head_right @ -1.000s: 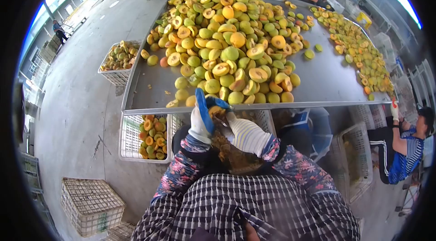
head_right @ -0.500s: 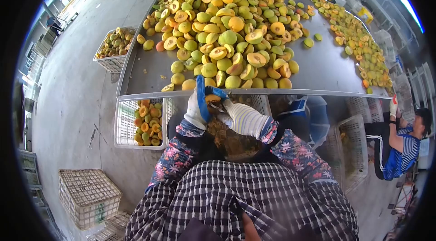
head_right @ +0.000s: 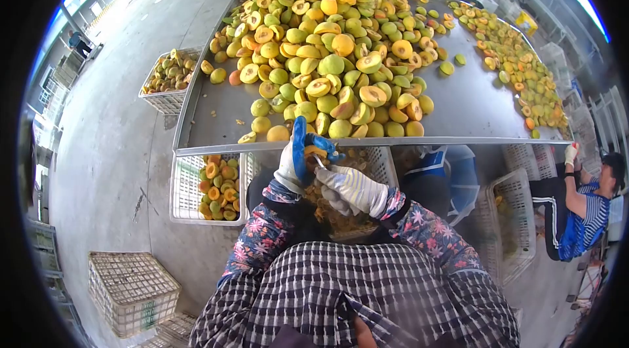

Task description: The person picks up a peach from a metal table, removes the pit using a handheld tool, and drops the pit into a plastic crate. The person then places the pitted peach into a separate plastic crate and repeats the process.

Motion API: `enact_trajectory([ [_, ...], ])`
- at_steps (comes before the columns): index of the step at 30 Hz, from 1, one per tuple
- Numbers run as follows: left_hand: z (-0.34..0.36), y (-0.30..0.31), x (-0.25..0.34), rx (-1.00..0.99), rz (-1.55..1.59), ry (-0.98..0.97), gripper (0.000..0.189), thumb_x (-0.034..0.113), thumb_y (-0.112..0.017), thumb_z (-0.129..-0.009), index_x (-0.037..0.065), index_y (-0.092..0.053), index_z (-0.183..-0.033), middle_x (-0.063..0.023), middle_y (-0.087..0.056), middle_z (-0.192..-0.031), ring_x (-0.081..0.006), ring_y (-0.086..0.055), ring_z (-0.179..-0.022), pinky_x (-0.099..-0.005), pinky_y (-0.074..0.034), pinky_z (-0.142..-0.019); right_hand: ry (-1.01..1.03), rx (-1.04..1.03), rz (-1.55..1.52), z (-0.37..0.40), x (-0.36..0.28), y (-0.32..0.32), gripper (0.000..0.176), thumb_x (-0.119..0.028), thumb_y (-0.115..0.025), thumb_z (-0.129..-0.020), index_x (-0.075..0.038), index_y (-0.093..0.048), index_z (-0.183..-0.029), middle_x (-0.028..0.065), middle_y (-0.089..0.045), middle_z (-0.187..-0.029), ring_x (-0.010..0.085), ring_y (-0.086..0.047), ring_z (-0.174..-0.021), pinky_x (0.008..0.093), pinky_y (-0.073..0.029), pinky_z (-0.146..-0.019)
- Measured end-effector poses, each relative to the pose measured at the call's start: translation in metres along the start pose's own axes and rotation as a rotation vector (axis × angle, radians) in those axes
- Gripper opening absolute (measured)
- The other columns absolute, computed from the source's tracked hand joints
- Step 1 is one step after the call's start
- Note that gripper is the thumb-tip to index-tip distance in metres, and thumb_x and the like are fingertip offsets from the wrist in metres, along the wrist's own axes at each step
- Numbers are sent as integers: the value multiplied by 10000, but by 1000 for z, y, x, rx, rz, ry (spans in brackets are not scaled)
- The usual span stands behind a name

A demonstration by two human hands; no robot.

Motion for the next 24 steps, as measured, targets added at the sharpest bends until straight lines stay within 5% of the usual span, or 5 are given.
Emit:
enact_trajectory([
  [9, -9, -7, 0, 89, -324, 42, 580, 465, -482, -1010, -40, -694, -819, -48, -629, -629, -110, -563, -580, -226, -453, -591, -42, -117, -271, 10, 5, 9, 342, -432, -499, -1012, -100, -577, -1001, -38, -470, -615, 73, -417, -430, 232, -303, -387],
  [15, 6, 46, 25, 342, -7, -60, 449, 405, -601, -962, -36, -684, -933, -80, -675, -720, -182, -623, -594, -268, -513, -547, 117, 133, 340, 30, 11, 35, 357, -434, -510, -1001, -91, -545, -1093, -33, -472, -622, 77, -439, -436, 246, -348, -403],
  [17, 33, 70, 59, 551, -179, -14, 467, 411, -541, -997, -3, -705, -854, -31, -617, -624, -94, -540, -496, -224, -410, -478, 92, 269, 699, 36, 11, 47, 387, -380, -519, -982, -57, -481, -1194, 118, -566, -706, 284, -554, -571, 375, -446, -534],
  [20, 69, 140, 98, 830, -749, -177, 428, 412, -580, -963, 5, -713, -950, -72, -668, -747, -211, -642, -711, -318, -499, -702, 204, 381, 1244, 44, 28, 64, 457, -299, -529, -953, -44, -403, -1311, 307, -619, -862, 499, -603, -835, 510, -483, -741],
  [24, 99, 171, 134, 1003, -1539, -110, 370, 412, -639, -887, 102, -712, -1074, -139, -602, -1244, -319, -503, -1212, -433, -369, -1044, 260, 521, 1383, 48, 37, 71, 442, -273, -575, -920, -64, -415, -1275, 245, -647, -942, 444, -625, -876, 503, -496, -750],
])
Point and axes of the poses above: each hand's wrist, its own z-axis away from the middle knuckle, its own y-axis out of the back of the hand, x = y × z, the point moved 4 cm from there along -z, towards the middle knuckle
